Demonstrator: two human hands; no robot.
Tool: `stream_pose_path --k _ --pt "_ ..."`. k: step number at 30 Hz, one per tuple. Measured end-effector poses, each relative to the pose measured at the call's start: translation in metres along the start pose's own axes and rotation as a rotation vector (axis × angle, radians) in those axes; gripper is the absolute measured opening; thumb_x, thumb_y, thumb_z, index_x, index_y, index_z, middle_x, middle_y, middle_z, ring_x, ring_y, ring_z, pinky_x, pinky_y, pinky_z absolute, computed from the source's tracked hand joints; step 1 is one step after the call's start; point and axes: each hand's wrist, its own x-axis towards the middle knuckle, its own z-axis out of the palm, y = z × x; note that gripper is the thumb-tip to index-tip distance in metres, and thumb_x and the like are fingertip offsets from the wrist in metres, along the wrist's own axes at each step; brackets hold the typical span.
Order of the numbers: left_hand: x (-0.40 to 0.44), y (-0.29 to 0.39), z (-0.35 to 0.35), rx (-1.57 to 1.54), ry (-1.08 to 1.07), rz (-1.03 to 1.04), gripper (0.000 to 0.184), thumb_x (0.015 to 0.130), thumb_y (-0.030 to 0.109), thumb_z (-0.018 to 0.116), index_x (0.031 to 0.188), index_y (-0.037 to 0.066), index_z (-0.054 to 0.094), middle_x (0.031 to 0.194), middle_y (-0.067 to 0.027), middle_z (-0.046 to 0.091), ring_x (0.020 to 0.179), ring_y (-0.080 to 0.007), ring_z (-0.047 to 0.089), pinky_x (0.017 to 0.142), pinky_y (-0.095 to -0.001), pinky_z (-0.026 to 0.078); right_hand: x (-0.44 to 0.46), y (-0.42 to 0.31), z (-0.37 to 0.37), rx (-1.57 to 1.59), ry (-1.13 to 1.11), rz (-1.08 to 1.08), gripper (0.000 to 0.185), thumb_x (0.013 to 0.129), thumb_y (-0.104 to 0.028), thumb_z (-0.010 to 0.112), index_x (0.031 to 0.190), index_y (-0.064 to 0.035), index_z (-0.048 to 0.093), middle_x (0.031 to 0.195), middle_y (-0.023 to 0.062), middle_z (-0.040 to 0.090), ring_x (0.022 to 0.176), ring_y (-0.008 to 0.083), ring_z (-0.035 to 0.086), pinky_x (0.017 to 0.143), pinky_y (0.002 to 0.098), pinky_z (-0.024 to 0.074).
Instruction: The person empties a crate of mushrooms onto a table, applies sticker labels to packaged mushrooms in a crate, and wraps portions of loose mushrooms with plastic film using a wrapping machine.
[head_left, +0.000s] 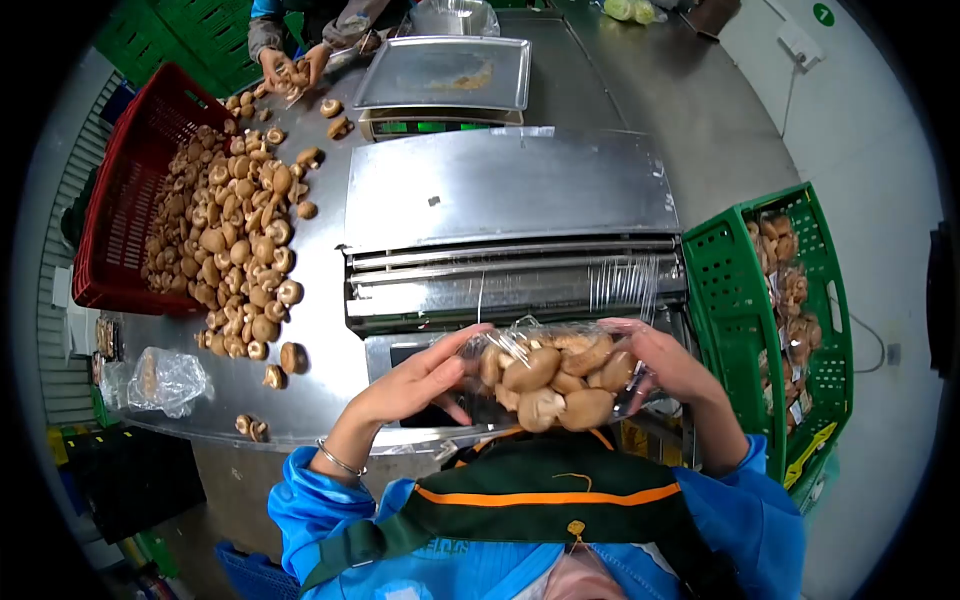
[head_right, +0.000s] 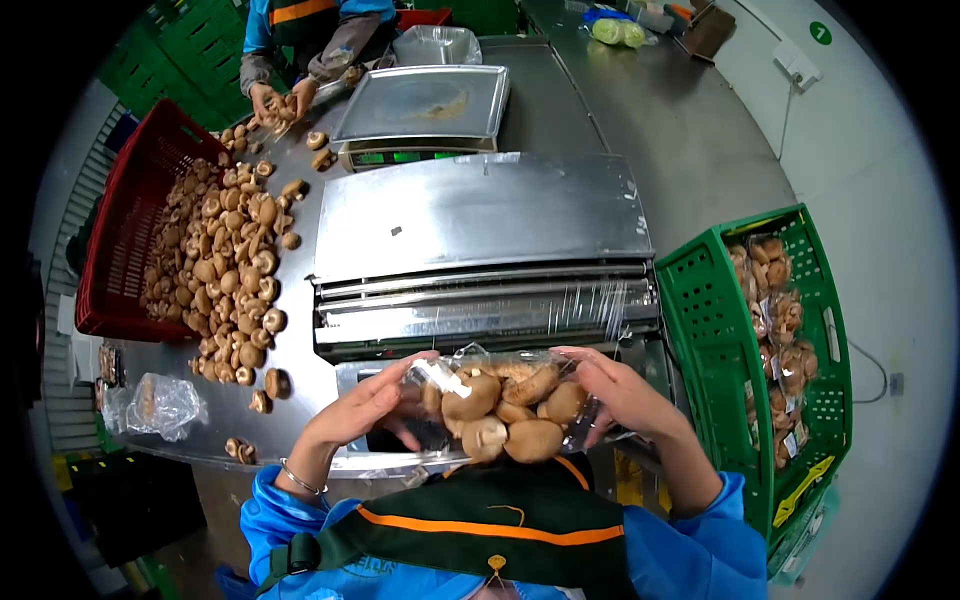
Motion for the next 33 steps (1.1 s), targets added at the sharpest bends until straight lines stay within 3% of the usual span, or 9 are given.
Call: stream_pose_path --k 4,9,14,16,18,21,28,32,33 --pt "0.010 -0.085 -0.031 -0.064 0.409 -0.119 0.030 0.087 0.026 0.053 0.094 -0.003 0.058 0.090 -0.0105 0.061 0.073 -0.0150 0.060 0.062 -0.0226 0.051 0.031 0.059 -0.010 -0.132 0.148 -0.118 0.045 0.091 -0.033 0.037 0.127 -0.0055 0.036 0.110 0.0136 0.048 0.081 0.0183 0.056 0.049 0.0260 0.0523" --pt "0.025 -0.101 -0.003 0.127 0.948 0.140 0.031 0.088 0.026 0.050 0.073 0.000 0.055 0.058 -0.0007 0.050 0.046 -0.0066 0.046 0.041 -0.0208 0.039 0.031 0.128 0.000 -0.003 0.617 -0.331 0.026 0.089 -0.019 0.047 0.109 -0.0037 0.048 0.064 -0.0009 0.048 0.050 0.0038 0.042 0.040 0.0187 0.0335" --pt "-0.012 -0.098 0.000 -0.159 1.118 0.219 0.032 0.089 0.028 0.047 0.072 0.002 0.054 0.051 0.0002 0.044 0.039 -0.0046 0.034 0.037 -0.0212 0.027 -0.014 0.101 -0.003 0.582 0.804 -0.242 0.022 0.087 -0.014 0.049 0.107 -0.0074 0.044 0.054 -0.0045 0.035 0.036 0.0027 0.028 0.030 0.0181 0.0196" --pt "-0.046 -0.118 0.016 -0.142 1.129 0.133 0.031 0.089 0.028 0.047 0.074 0.001 0.056 0.053 -0.0020 0.048 0.042 -0.0052 0.040 0.039 -0.0214 0.030 -0.053 0.123 -0.003 0.673 0.764 -0.155 0.016 0.088 -0.012 0.048 0.103 -0.0085 0.045 0.056 -0.0033 0.040 0.036 0.0032 0.031 0.030 0.0179 0.0226" --pt "-0.054 -0.161 0.046 0.208 1.234 -0.410 0.030 0.088 0.027 0.049 0.078 0.000 0.056 0.061 -0.0059 0.054 0.046 -0.0083 0.046 0.042 -0.0249 0.035 -0.057 0.192 0.012 0.819 0.840 -0.029 0.019 0.087 -0.012 0.049 0.106 -0.0081 0.046 0.058 -0.0020 0.042 0.036 0.0044 0.033 0.029 0.0191 0.0243" --pt "-0.015 -0.225 0.077 0.294 0.893 -0.283 0.027 0.081 0.025 0.057 0.080 -0.002 0.056 0.072 -0.0090 0.058 0.059 -0.0111 0.052 0.053 -0.0285 0.042 -0.016 0.316 0.043 -0.024 0.694 0.267 0.038 0.082 -0.021 0.058 0.115 -0.0065 0.047 0.094 0.0076 0.058 0.074 0.0149 0.056 0.065 0.0280 0.0463" --pt "0.024 -0.127 0.085 -0.104 0.252 -0.001 0.033 0.072 0.018 0.065 0.097 0.001 0.052 0.093 -0.0088 0.057 0.084 -0.0153 0.054 0.075 -0.0280 0.045 -0.036 0.193 0.046 0.974 0.156 0.305 0.053 0.076 -0.015 0.063 0.123 -0.0072 0.041 0.112 0.0094 0.050 0.098 0.0181 0.049 0.085 0.0337 0.0376" --pt "0.064 -0.092 0.106 -1.039 0.175 -0.081 0.058 0.083 0.054 0.043 0.114 0.005 0.047 0.114 -0.0095 0.052 0.105 -0.0247 0.050 0.091 -0.0361 0.040 -0.070 0.155 0.020 1.237 -0.224 -0.139 0.062 0.072 -0.011 0.066 0.127 -0.0076 0.038 0.123 0.0104 0.046 0.111 0.0199 0.045 0.096 0.0369 0.0327" --pt "0.078 -0.082 0.110 -0.521 0.146 -0.075 0.061 0.083 0.056 0.038 0.117 0.006 0.046 0.117 -0.0103 0.050 0.108 -0.0255 0.048 0.093 -0.0371 0.038 -0.088 0.125 0.009 1.087 -0.164 -0.229 0.073 0.067 -0.007 0.069 0.130 -0.0082 0.033 0.125 0.0099 0.044 0.113 0.0204 0.044 0.096 0.0367 0.0331"
